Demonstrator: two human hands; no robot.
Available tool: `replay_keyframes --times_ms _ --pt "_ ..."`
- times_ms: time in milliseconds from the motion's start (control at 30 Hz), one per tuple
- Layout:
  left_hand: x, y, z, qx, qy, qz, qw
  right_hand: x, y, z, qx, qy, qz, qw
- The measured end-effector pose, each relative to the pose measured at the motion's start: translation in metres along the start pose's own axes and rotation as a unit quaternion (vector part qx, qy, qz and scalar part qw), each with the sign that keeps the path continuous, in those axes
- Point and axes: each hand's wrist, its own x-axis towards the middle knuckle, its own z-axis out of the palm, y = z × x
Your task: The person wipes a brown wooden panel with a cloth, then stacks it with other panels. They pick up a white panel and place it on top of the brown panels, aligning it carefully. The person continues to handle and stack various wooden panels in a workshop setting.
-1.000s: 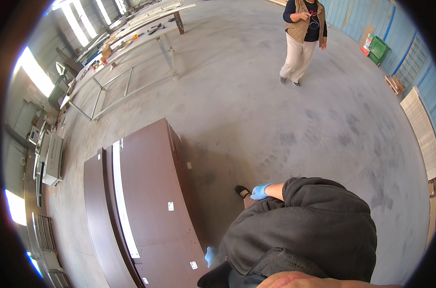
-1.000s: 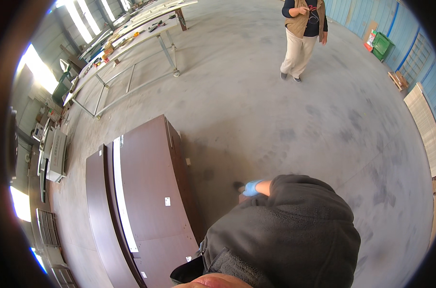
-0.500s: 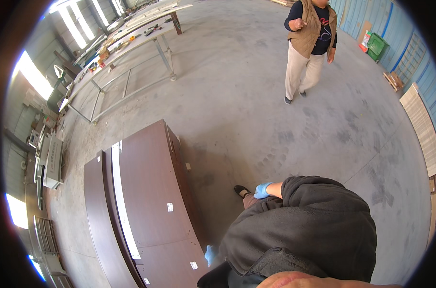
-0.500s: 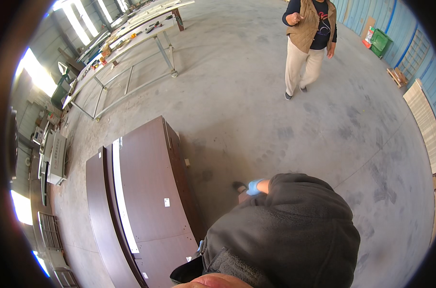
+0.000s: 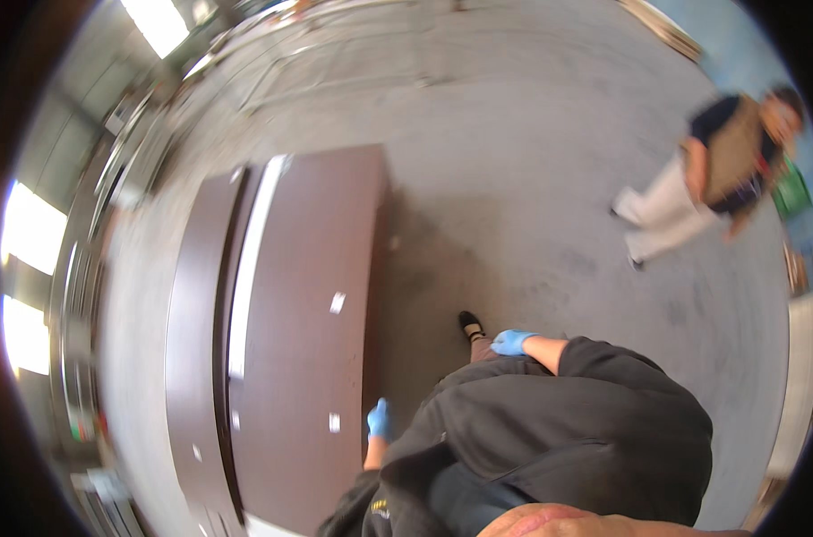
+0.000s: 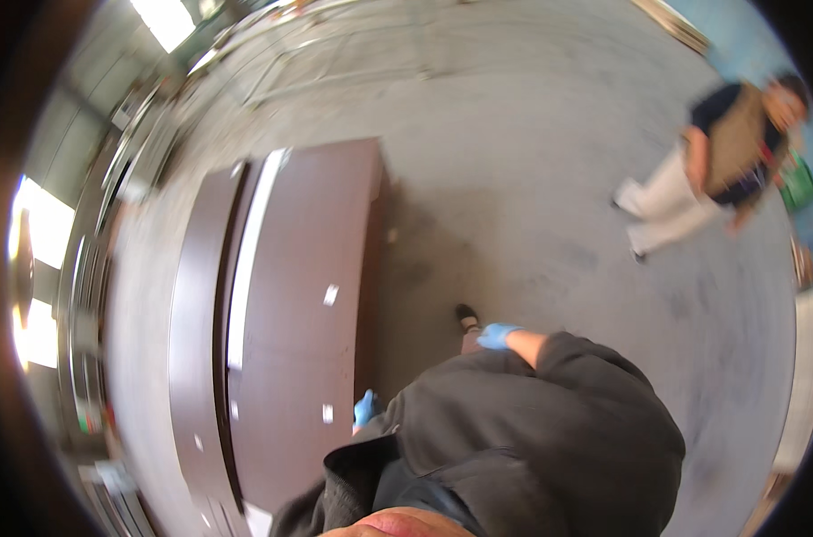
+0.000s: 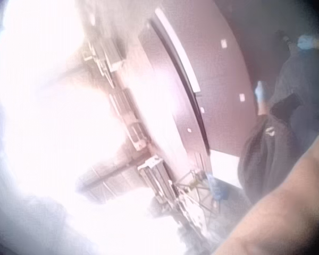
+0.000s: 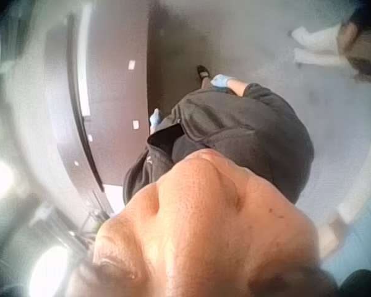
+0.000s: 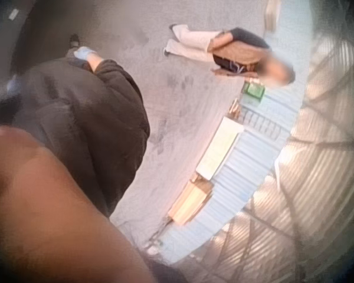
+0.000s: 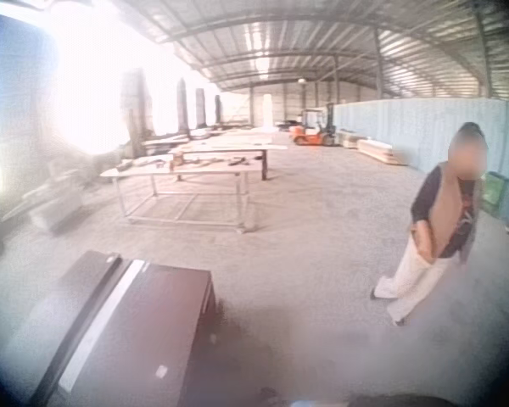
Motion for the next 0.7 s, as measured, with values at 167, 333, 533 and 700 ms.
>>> replay_keyframes --times_ms 167,333,533,700 --pt "0.014 -0.006 0.015 -0.059 0.034 -0.036 0.997 0.032 0.028 0.012 0.006 -0.008 -0.028 1.000" --pt "-0.025 -0.003 0.012 -0.011 0.075 -0.031 0.997 0.066 0.053 0.026 0.022 -0.009 -0.029 0.999" --pt "-0.074 -0.032 0.010 -0.100 0.178 -0.085 0.975 0.093 0.007 -0.007 -0.064 -0.074 -0.071 0.993" --pt "-0.115 -0.092 0.033 -0.198 0.238 -0.126 0.943 0.131 -0.076 -0.055 -0.272 -0.120 -0.103 0.949"
